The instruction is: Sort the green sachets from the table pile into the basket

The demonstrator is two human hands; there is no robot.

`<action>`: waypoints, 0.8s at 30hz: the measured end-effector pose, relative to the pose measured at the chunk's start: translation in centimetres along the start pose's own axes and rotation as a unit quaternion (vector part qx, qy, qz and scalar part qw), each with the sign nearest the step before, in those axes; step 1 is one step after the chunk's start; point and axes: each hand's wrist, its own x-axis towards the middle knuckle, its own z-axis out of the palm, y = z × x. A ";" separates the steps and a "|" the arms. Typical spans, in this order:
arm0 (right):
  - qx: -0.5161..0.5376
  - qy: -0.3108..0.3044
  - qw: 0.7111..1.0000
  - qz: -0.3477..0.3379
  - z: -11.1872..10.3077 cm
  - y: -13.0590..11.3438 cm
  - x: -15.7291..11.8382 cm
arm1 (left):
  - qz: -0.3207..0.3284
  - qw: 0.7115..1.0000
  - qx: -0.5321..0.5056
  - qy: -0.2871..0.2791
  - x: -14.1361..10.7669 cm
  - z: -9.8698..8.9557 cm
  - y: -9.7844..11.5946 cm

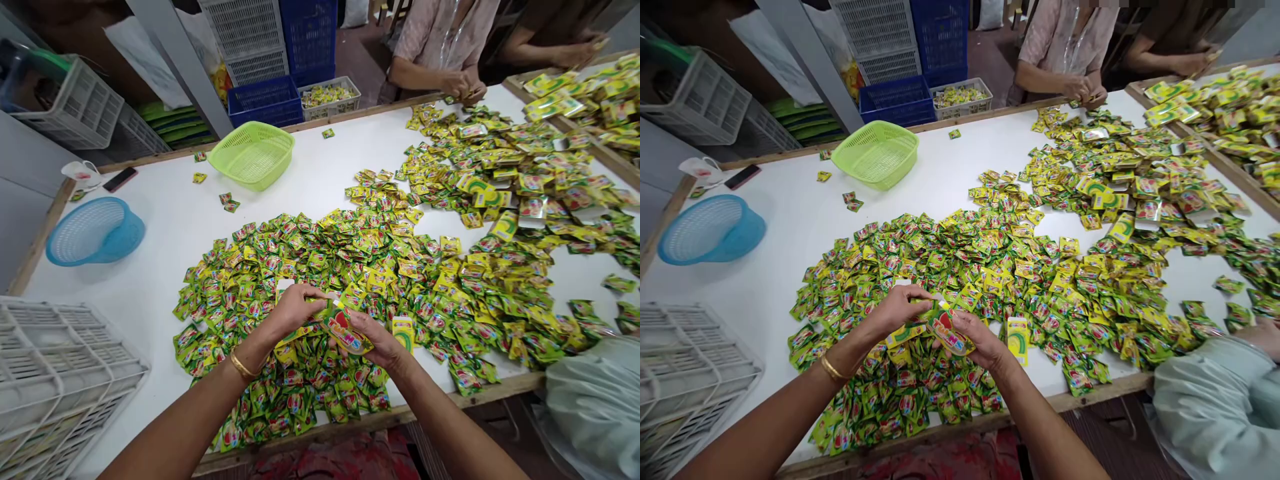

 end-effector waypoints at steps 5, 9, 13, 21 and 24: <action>-0.025 -0.002 1.000 0.014 -0.2 0.5 0.2 | 0.020 0.993 0.105 -0.041 0.1 0.1 1.2; -0.023 -0.004 0.999 0.022 -1.0 0.8 -0.2 | 0.063 0.988 0.051 -0.132 0.1 -0.7 1.6; -0.009 -0.018 0.999 0.026 -1.6 0.7 -0.8 | 0.035 0.992 0.008 -0.118 -0.4 -1.0 0.9; 0.004 -0.045 0.998 0.037 -0.9 0.7 -0.4 | 0.084 0.994 0.029 -0.060 -0.6 1.9 1.0; 0.025 -0.032 0.999 0.032 -1.3 0.8 -0.3 | -0.008 0.989 -0.121 -0.081 -0.5 1.7 1.0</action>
